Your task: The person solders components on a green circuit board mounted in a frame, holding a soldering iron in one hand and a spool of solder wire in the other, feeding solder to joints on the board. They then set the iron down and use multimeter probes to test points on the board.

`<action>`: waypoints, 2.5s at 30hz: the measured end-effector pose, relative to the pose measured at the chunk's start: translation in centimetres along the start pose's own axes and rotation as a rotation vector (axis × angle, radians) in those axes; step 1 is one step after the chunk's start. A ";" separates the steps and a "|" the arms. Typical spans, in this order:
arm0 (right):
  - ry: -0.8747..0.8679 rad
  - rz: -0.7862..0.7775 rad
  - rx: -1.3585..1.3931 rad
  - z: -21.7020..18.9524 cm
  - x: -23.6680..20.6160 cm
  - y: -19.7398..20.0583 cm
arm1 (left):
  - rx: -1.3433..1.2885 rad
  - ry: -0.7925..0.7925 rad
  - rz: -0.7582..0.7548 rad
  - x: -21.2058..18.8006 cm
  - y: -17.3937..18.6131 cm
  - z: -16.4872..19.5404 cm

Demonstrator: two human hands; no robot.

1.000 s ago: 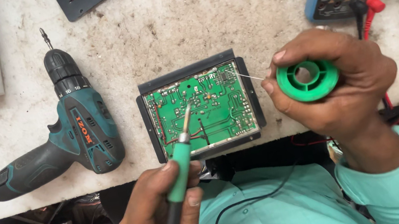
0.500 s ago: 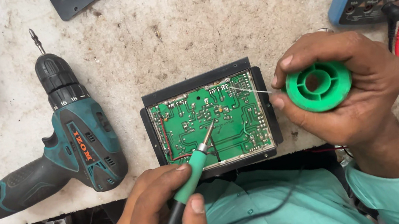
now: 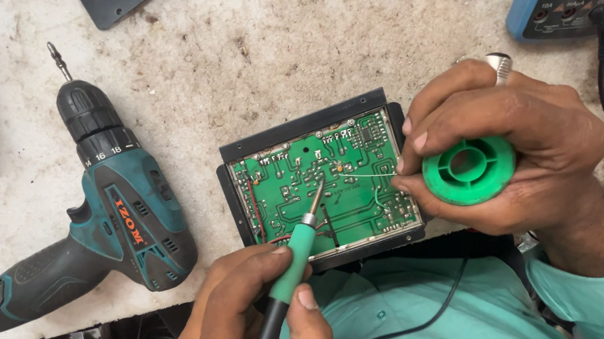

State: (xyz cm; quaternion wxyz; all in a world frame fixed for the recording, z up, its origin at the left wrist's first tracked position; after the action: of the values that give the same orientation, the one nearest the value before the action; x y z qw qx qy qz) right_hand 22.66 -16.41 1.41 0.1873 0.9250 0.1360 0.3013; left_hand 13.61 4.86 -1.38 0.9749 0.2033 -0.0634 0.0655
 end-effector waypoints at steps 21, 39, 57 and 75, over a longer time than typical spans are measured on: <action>0.033 -0.014 -0.067 -0.1 0.5 -0.3 | 0.105 -0.006 -0.024 1.0 -0.6 0.8; 0.051 -0.020 -0.094 -0.3 0.5 -0.6 | 0.071 -0.049 0.013 0.9 -0.4 0.5; -0.153 0.066 0.046 1.3 -1.0 0.2 | 0.186 -0.135 -0.049 0.4 -0.9 2.5; -0.124 0.060 0.026 1.5 -0.7 0.5 | 0.377 -0.361 -0.168 -0.1 -3.3 4.3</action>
State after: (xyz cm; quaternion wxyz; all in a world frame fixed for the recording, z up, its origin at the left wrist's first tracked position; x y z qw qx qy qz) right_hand 23.10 -17.47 0.11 0.1744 0.9479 0.1000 0.2472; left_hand 13.63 0.16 1.24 0.8948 0.3940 -0.2056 -0.0423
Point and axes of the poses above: each hand's wrist, its own x-axis towards the middle knuckle, its own y-axis out of the back of the hand, z = x × y, the point moved 8 cm from there along x, towards the middle knuckle
